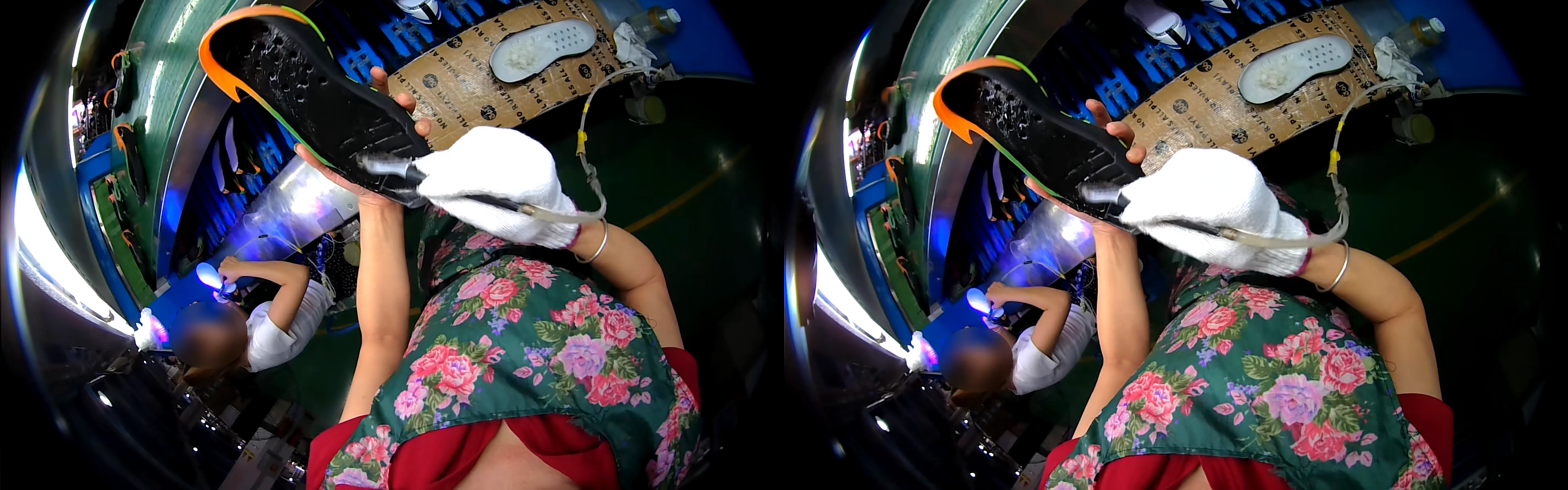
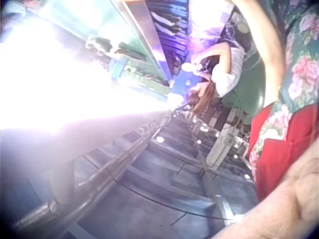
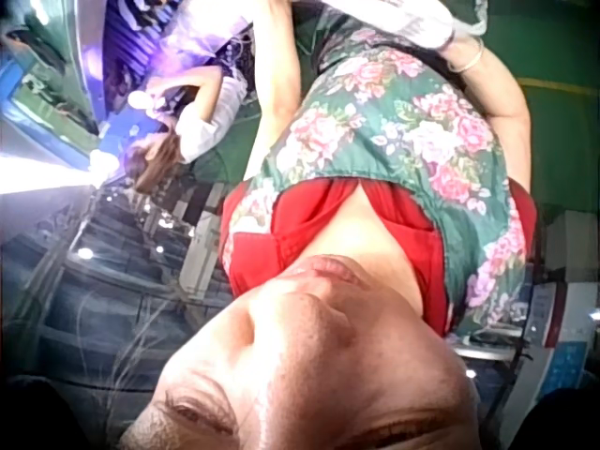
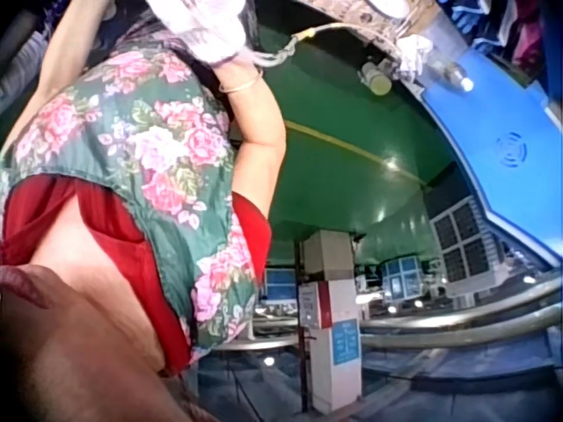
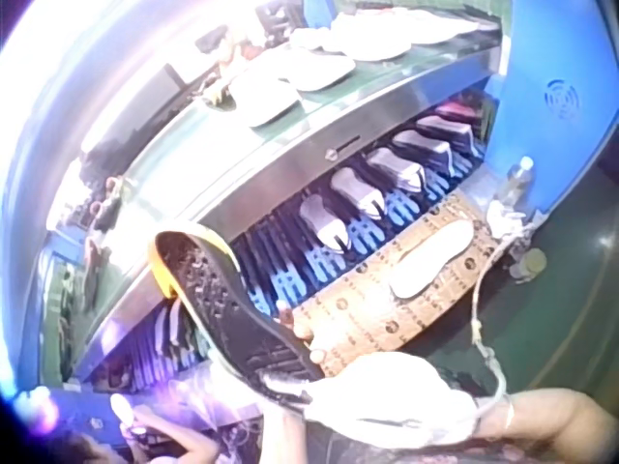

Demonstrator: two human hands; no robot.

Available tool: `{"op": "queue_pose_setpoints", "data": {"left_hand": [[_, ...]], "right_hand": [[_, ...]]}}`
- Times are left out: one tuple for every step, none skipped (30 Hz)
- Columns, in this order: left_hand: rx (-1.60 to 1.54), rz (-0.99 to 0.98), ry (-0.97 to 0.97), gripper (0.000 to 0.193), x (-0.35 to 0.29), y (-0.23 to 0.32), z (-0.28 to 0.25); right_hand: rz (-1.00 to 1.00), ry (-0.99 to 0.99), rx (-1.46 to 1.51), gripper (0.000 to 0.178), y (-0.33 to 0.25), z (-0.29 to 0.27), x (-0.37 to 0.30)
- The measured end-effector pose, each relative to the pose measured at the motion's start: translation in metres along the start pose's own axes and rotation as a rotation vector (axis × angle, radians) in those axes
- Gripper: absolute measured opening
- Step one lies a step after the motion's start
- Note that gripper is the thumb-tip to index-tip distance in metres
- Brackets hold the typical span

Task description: The person applies adhesive to the bottoms of various shoe outsoles using a brush and then places the soles onto a conveyor belt.

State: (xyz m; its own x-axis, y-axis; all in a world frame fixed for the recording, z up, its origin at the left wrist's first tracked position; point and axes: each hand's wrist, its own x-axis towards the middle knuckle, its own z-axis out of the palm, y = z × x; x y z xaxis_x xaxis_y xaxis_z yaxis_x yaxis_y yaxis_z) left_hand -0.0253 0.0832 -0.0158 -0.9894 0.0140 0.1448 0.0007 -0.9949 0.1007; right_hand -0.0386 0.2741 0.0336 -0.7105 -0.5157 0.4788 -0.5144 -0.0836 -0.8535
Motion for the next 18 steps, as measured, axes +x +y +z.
{"op": "queue_pose_setpoints", "data": {"left_hand": [[0.022,-0.015,0.015,0.089,0.000,0.002,-0.001],[0.044,-0.030,0.030,0.089,0.000,0.003,-0.002],[0.045,-0.055,0.013,0.090,0.001,0.004,-0.005],[0.046,-0.080,-0.004,0.091,0.002,0.006,-0.008],[0.047,-0.104,-0.022,0.092,0.003,0.007,-0.011],[0.055,-0.123,-0.037,0.093,0.001,0.008,-0.010],[0.064,-0.117,-0.018,0.099,-0.002,0.006,-0.005],[0.079,-0.153,-0.021,0.098,-0.003,0.008,-0.006],[0.096,-0.186,-0.026,0.096,-0.001,0.013,-0.007],[0.113,-0.219,-0.031,0.095,0.001,0.016,-0.007],[0.069,-0.215,-0.082,0.104,0.004,0.014,-0.008],[0.088,-0.235,-0.096,0.104,0.004,0.016,-0.010],[0.106,-0.256,-0.110,0.104,0.003,0.020,-0.013],[0.125,-0.276,-0.123,0.104,0.002,0.022,-0.015],[0.096,-0.285,-0.195,0.106,0.007,0.018,-0.012],[0.122,-0.292,-0.181,0.106,0.007,0.017,-0.013],[0.149,-0.299,-0.166,0.107,0.006,0.018,-0.013],[0.188,-0.327,-0.124,0.108,0.005,0.021,-0.010]], "right_hand": [[-0.095,-0.030,-0.107,0.026,0.001,0.002,-0.004],[-0.191,-0.060,-0.213,0.027,0.004,0.007,-0.011],[-0.185,-0.071,-0.169,0.028,0.002,0.014,-0.016],[-0.178,-0.096,-0.062,0.025,0.002,0.016,-0.017],[-0.092,-0.128,0.106,0.022,0.001,0.013,-0.015],[-0.007,-0.160,0.282,0.020,-0.001,0.009,-0.010],[0.044,-0.138,0.252,0.015,-0.003,0.007,-0.007],[0.015,-0.081,0.139,0.020,0.000,0.006,-0.007],[-0.015,-0.083,0.042,0.022,0.004,0.004,-0.006],[-0.046,-0.085,-0.055,0.024,0.006,0.002,-0.005],[-0.212,-0.146,-0.244,0.027,0.005,0.008,-0.015],[-0.177,-0.151,-0.150,0.026,0.000,0.013,-0.019],[-0.121,-0.182,-0.092,0.025,-0.006,0.012,-0.020],[-0.065,-0.214,-0.034,0.023,-0.011,0.010,-0.016],[0.034,-0.223,0.217,0.023,-0.007,0.007,-0.012],[0.118,-0.191,0.291,0.021,-0.007,0.007,-0.011],[0.095,-0.147,0.222,0.022,-0.008,0.007,-0.008],[0.071,-0.103,0.158,0.023,-0.008,0.006,-0.005]]}}
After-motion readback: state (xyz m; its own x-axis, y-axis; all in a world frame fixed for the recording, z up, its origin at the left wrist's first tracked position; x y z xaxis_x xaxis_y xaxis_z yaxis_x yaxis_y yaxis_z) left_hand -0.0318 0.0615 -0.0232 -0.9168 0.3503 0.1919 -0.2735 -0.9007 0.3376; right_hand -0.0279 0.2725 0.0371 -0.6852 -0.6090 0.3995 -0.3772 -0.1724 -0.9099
